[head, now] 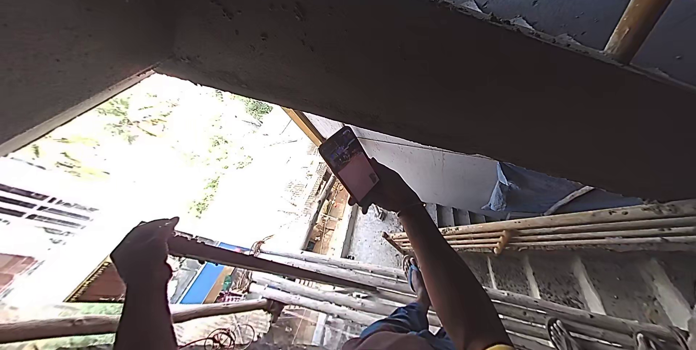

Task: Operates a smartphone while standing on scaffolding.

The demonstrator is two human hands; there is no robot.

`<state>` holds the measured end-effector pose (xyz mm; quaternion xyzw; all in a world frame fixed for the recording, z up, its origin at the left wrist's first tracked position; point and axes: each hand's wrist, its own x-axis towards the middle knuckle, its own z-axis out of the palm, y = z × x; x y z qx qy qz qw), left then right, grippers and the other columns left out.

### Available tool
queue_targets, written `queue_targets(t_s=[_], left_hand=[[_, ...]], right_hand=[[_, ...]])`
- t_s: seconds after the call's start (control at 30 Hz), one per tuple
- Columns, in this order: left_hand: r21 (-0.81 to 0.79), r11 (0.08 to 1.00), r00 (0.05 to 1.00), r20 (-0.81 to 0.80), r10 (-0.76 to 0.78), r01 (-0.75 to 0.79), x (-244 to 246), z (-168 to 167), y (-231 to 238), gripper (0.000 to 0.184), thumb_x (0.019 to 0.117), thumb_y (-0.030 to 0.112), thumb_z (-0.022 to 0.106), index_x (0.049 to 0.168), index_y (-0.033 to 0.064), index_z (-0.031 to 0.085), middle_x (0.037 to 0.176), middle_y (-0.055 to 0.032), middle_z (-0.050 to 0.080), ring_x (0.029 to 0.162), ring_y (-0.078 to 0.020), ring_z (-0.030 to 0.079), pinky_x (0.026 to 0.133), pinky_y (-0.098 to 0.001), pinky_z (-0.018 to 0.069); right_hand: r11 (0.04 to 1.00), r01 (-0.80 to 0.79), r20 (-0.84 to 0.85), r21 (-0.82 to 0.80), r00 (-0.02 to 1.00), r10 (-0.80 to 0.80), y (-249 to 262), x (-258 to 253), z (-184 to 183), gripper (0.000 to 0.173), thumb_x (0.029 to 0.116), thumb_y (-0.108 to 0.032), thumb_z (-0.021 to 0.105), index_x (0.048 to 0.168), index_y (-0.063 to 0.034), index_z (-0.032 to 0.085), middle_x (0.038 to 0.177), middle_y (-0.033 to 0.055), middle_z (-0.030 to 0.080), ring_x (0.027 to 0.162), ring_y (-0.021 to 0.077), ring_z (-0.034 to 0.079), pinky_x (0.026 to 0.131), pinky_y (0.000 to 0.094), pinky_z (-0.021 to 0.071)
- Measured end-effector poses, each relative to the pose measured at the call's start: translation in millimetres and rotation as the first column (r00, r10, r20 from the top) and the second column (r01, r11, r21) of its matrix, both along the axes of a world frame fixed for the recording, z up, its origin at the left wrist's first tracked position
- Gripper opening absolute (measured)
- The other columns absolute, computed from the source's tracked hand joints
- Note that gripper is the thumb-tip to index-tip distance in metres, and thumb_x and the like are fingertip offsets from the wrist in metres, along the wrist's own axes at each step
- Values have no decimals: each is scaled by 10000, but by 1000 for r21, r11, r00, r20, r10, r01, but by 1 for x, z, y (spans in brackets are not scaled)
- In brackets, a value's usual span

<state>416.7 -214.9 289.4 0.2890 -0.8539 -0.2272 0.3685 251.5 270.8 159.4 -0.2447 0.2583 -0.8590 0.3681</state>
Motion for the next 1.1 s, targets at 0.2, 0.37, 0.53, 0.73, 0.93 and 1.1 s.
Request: queue_targets(t_s=[0.2,0.37,0.53,0.73,0.93,1.1], left_hand=[[3,1000,1000,-15,-8,8,-1,-2,-3,359,897,267,732,1103,-26,706,1101,-217,694,1001,-308,658,908,-558,513],[13,1000,999,-25,-20,21,-3,1,3,337,909,257,734,1089,-26,708,1079,-212,693,971,-291,652,891,-540,513],[24,999,998,-50,-40,42,-6,-3,-1,340,905,265,729,1080,-26,706,1044,-199,697,932,-268,656,851,-522,531],[13,1000,1000,-25,-7,7,-5,-2,-1,334,904,273,733,1082,-9,716,1064,-196,703,961,-283,662,873,-538,524],[-8,1000,1000,-19,4,-4,-6,-2,-3,337,904,271,742,1084,-14,717,1086,-211,702,1000,-315,662,898,-562,515],[-1,1000,999,-51,-16,16,-8,-6,-6,314,897,257,738,1072,-4,722,1081,-193,707,1004,-289,667,902,-544,524]], right_hand=[[1000,-3,-11,-3,1000,3,1,1,-1,655,1078,-576,147,1364,-126,527,1112,222,691,834,343,720,565,423,599],[999,8,-6,36,1000,-7,4,3,3,661,1079,-576,130,1357,-125,525,1107,223,692,843,349,723,576,433,605],[1000,-6,8,3,1000,6,3,1,0,658,1078,-572,133,1349,-126,534,1110,219,694,858,352,721,570,432,599],[1000,-10,12,-3,1000,10,2,1,-1,646,1081,-567,136,1357,-133,527,1133,220,686,870,358,717,575,440,597],[998,38,-1,54,999,-38,6,5,7,614,1089,-538,140,1355,-134,519,1112,218,697,874,363,725,577,443,605],[996,71,11,59,997,-72,9,4,8,578,1096,-511,167,1384,-135,498,1153,239,685,936,397,718,628,479,616]])
